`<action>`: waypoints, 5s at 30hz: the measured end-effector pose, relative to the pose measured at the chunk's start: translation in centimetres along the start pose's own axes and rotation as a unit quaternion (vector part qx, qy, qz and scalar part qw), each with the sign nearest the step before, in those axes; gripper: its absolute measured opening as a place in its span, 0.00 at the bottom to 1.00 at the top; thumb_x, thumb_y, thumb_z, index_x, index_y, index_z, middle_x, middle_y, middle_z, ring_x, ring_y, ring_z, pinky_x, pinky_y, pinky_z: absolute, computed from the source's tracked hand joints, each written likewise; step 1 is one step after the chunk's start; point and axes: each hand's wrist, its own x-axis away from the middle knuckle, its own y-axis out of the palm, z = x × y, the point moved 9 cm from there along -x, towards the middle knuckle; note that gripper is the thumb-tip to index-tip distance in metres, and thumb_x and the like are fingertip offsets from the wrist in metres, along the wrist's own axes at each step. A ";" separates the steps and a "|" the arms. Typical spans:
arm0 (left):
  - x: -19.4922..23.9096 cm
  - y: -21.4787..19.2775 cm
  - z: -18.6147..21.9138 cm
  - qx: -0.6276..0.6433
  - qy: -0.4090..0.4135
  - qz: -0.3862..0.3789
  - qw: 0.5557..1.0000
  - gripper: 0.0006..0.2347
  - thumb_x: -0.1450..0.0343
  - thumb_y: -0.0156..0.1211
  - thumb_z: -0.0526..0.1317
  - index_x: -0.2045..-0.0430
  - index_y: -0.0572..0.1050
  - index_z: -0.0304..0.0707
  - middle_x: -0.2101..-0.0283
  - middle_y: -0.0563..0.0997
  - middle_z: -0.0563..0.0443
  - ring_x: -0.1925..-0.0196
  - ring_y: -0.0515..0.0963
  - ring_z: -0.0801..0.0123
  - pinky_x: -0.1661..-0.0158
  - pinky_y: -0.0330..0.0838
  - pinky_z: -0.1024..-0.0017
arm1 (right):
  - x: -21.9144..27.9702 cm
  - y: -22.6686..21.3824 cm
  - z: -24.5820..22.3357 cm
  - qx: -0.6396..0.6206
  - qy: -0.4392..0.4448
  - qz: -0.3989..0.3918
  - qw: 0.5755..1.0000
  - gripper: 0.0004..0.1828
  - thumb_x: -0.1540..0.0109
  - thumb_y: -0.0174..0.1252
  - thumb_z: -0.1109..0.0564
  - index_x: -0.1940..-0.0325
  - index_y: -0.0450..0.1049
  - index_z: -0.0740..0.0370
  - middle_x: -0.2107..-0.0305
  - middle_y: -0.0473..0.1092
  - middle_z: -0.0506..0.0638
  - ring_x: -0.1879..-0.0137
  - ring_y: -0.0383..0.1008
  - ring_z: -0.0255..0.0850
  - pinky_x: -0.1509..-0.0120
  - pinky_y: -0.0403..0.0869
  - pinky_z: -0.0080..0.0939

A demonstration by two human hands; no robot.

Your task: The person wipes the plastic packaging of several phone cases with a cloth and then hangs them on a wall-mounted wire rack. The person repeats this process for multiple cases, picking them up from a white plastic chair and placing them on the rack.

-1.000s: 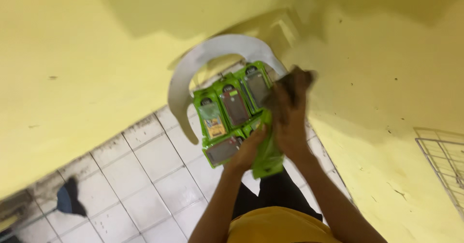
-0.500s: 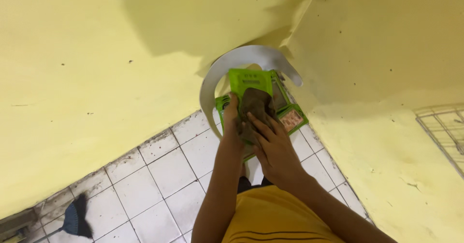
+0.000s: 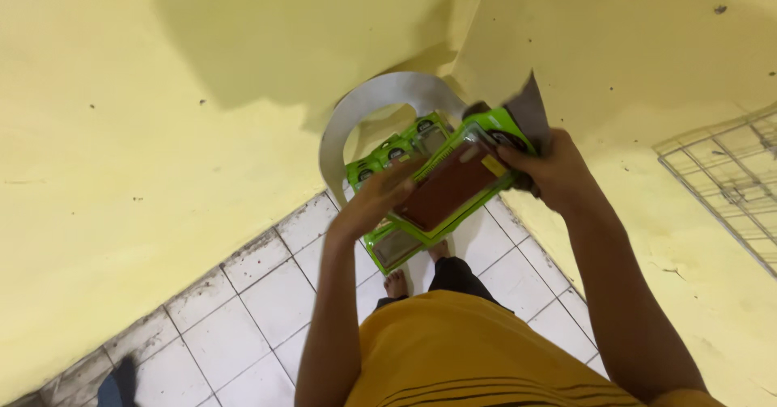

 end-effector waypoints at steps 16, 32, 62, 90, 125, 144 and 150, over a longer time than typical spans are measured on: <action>3.0 4.9 -3.7 0.412 -0.096 0.073 0.903 0.19 0.25 0.54 0.38 0.38 0.67 0.37 0.44 0.78 0.48 0.42 0.77 0.61 0.42 0.73 0.61 | 9.7 3.4 -11.5 0.098 -0.421 0.219 0.875 0.18 0.30 0.55 0.68 0.35 0.72 0.65 0.36 0.60 0.56 0.30 0.66 0.49 0.28 0.67 0.45; 0.0 -0.4 -0.1 0.590 0.083 0.097 0.797 0.26 0.19 0.38 0.54 0.35 0.64 0.30 0.39 0.74 0.37 0.40 0.76 0.51 0.39 0.73 0.57 | 11.6 17.8 -8.7 0.330 -0.370 0.004 0.868 0.40 0.45 0.53 0.65 0.26 0.64 0.54 0.23 0.50 0.50 0.19 0.46 0.65 0.17 0.47 0.66; 2.1 -0.3 -25.4 0.334 -0.277 0.456 0.777 0.25 0.22 0.42 0.51 0.34 0.63 0.33 0.36 0.72 0.39 0.36 0.72 0.57 0.37 0.68 0.61 | -19.3 23.8 31.4 0.450 -0.201 -0.221 0.841 0.38 0.44 0.64 0.62 0.29 0.64 0.63 0.35 0.49 0.69 0.30 0.53 0.67 0.27 0.61 0.63; 4.2 37.6 -6.6 0.051 -0.047 -0.233 0.970 0.17 0.24 0.57 0.43 0.44 0.73 0.30 0.62 0.79 0.48 0.63 0.77 0.70 0.59 0.74 0.72 | 31.8 -10.9 25.7 -0.263 0.041 0.274 0.924 0.16 0.36 0.58 0.63 0.45 0.71 0.73 0.63 0.78 0.57 0.62 0.80 0.44 0.64 0.81 0.46; 14.3 85.8 41.0 -0.057 0.570 -0.305 0.761 0.33 0.25 0.61 0.39 0.24 0.50 0.47 0.29 0.68 0.29 0.37 0.79 0.47 0.48 0.78 0.59 | 69.6 -59.3 -0.9 0.002 -0.233 0.557 0.797 0.22 0.36 0.58 0.60 0.38 0.71 0.71 0.60 0.80 0.58 0.57 0.82 0.42 0.53 0.84 0.44; 7.2 90.8 56.6 -0.057 0.484 -0.257 0.834 0.29 0.27 0.59 0.41 0.29 0.58 0.46 0.69 0.84 0.42 0.77 0.78 0.74 0.74 0.76 0.71 | 69.3 -70.5 -15.4 -0.062 -0.374 0.497 0.780 0.19 0.34 0.55 0.62 0.42 0.70 0.78 0.56 0.76 0.57 0.52 0.79 0.40 0.47 0.82 0.38; 7.4 90.4 55.2 -0.062 0.502 -0.259 0.823 0.28 0.27 0.58 0.41 0.29 0.57 0.50 0.56 0.84 0.42 0.74 0.82 0.74 0.72 0.80 0.70 | 69.0 -70.4 -13.5 -0.088 -0.368 0.488 0.786 0.22 0.34 0.55 0.61 0.40 0.67 0.80 0.53 0.75 0.59 0.50 0.79 0.42 0.48 0.82 0.38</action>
